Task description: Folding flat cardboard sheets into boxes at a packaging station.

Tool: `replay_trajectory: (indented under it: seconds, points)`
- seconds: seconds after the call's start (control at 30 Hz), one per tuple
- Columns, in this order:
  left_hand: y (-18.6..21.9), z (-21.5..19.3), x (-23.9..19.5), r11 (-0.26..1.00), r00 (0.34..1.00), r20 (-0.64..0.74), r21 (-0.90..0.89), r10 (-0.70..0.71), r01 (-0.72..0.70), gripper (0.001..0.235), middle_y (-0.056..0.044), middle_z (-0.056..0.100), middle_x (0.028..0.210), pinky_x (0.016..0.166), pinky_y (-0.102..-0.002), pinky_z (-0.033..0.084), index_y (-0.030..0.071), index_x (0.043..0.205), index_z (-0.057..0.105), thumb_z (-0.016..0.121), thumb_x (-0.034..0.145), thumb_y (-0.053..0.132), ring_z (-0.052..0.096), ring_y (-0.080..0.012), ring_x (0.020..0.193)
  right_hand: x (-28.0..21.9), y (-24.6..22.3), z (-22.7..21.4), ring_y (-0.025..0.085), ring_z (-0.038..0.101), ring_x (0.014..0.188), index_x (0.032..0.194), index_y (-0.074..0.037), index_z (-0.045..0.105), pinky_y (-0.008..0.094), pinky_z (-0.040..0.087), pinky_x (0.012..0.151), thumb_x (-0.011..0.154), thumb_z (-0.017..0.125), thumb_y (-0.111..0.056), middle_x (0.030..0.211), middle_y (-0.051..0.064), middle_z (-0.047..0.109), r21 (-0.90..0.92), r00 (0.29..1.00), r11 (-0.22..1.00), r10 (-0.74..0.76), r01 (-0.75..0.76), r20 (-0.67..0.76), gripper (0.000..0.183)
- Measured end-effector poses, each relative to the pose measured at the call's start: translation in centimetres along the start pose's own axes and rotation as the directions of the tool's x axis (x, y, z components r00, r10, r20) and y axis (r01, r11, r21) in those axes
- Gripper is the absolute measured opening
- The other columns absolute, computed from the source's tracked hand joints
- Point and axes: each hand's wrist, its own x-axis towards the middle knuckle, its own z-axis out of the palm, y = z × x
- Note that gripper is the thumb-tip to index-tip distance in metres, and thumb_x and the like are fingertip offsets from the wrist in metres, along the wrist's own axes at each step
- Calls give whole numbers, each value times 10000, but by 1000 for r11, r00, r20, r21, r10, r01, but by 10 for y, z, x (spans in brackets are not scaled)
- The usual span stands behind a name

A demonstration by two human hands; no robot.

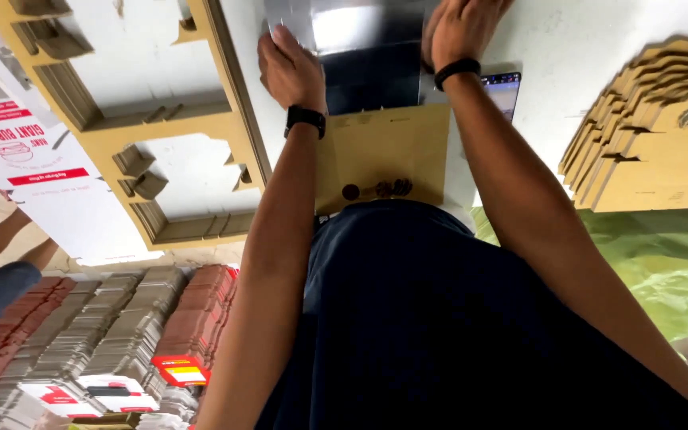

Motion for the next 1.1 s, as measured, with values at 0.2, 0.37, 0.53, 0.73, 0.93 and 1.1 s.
replay_trajectory:
  seconds: [0.2, 0.37, 0.53, 0.73, 0.93, 1.1]
  points:
    - [4, 14, 2, 956, 994, 12, 275, -104, 97, 496, -138, 690, 1174, 975, -508, 405, 110, 1214, 574, 244, 1047, 441, 618, -346, 1154, 6, -60, -7, 363, 564, 985, 1118, -44, 642, 500, 476, 889, 1103, 224, -456, 1186, 172, 577, -172, 995, 980, -105, 103, 1, 587]
    - [6, 17, -3, 937, 992, -32, 327, -121, 125, 455, -125, 672, 1179, 995, -489, 379, 115, 1169, 571, 266, 1034, 424, 588, -359, 1158, 3, -56, -6, 334, 543, 920, 1014, -29, 616, 492, 450, 895, 1101, 283, -410, 1117, 133, 552, -172, 995, 982, -92, 84, -39, 514]
    - [5, -1, -7, 982, 992, 0, 140, -128, 126, 461, -100, 709, 1123, 1022, -492, 356, 113, 1114, 614, 317, 989, 442, 625, -325, 1117, 2, -53, -21, 326, 557, 945, 1055, -56, 652, 476, 471, 862, 1098, 307, -450, 1154, 112, 573, -95, 990, 990, -112, 103, -84, 525]
    - [4, -92, -74, 951, 997, -58, -304, 46, -62, 403, -72, 660, 1072, 939, -441, 451, 134, 1084, 609, 341, 1046, 432, 604, -244, 1042, -57, -83, -137, 266, 478, 1254, 1203, -82, 678, 448, 435, 1066, 1059, 285, -554, 1297, 132, 501, 130, 999, 991, 40, -38, -14, 630]
    - [-58, -187, -152, 426, 669, 598, -516, -442, 743, 551, -201, 465, 1457, 1131, -615, 382, 142, 1474, 426, 396, 1090, 536, 482, -461, 1342, -159, -81, -264, 317, 532, 1176, 1417, -155, 537, 469, 445, 1014, 1029, 322, -599, 1339, 108, 538, 489, 590, 334, 530, -806, 609, 628]
    - [-103, -192, -161, 183, 467, 820, -430, -332, 884, 411, -56, 740, 849, 483, -198, 540, 138, 1178, 686, 469, 1044, 460, 716, -163, 611, -186, -65, -273, 439, 658, 1161, 1540, -173, 448, 619, 553, 973, 1025, 382, -641, 1340, 203, 601, 221, 162, -71, 475, -973, 865, 699]
